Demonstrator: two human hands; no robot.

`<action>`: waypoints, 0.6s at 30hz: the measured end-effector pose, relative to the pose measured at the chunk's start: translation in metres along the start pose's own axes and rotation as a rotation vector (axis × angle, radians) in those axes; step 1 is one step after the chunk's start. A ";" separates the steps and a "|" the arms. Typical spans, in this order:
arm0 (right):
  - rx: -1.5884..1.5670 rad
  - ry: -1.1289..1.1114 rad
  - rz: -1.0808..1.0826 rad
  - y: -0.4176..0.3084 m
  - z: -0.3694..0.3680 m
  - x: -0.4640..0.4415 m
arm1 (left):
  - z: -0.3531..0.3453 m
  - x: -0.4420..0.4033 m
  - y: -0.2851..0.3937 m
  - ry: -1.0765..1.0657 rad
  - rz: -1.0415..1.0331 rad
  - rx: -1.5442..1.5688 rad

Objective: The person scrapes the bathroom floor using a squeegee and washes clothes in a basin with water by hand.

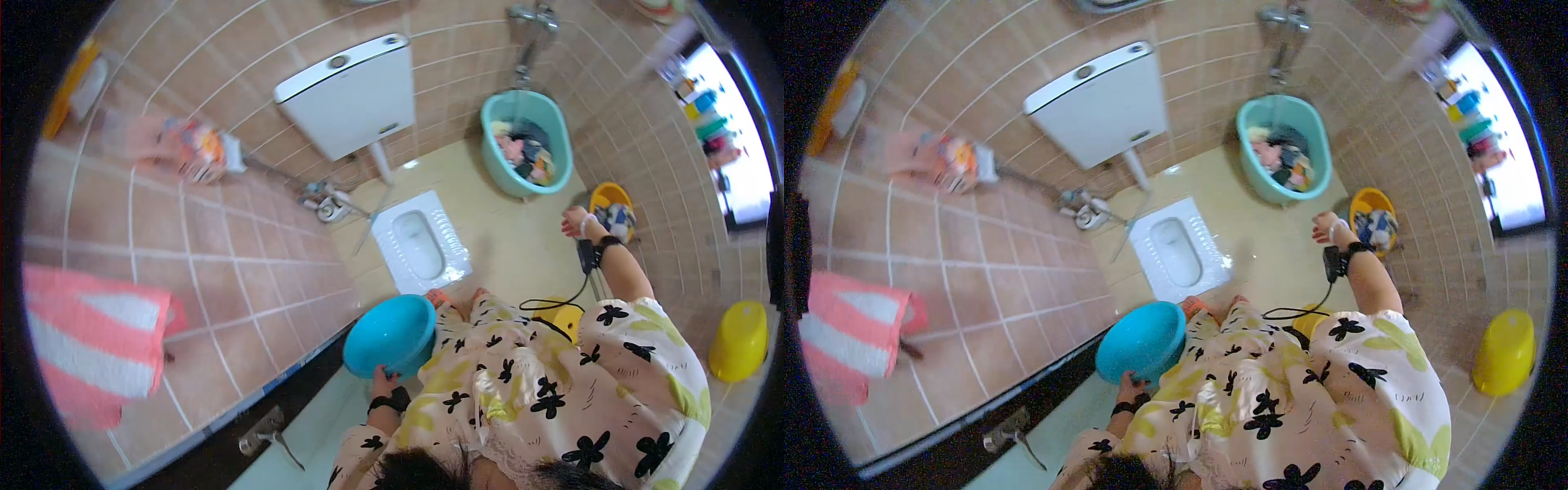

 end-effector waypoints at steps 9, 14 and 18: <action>0.092 0.243 -0.435 0.329 0.165 0.137 | -0.016 -0.141 0.040 -0.256 0.037 0.074; 0.038 0.095 -0.604 0.433 0.138 0.248 | -0.054 -0.192 0.106 -0.272 0.136 0.084; -0.106 0.103 -0.666 0.409 0.120 0.292 | -0.090 -0.193 0.180 -0.075 0.728 0.397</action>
Point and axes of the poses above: each hand's wrist, its own x-axis away from the middle knuckle, its own z-axis out of the back of the hand, y = z × x, the point moved 2 cm from there along -x, towards the middle knuckle, and after that the axes turned 14 degrees about y, right-handed, at the moved point
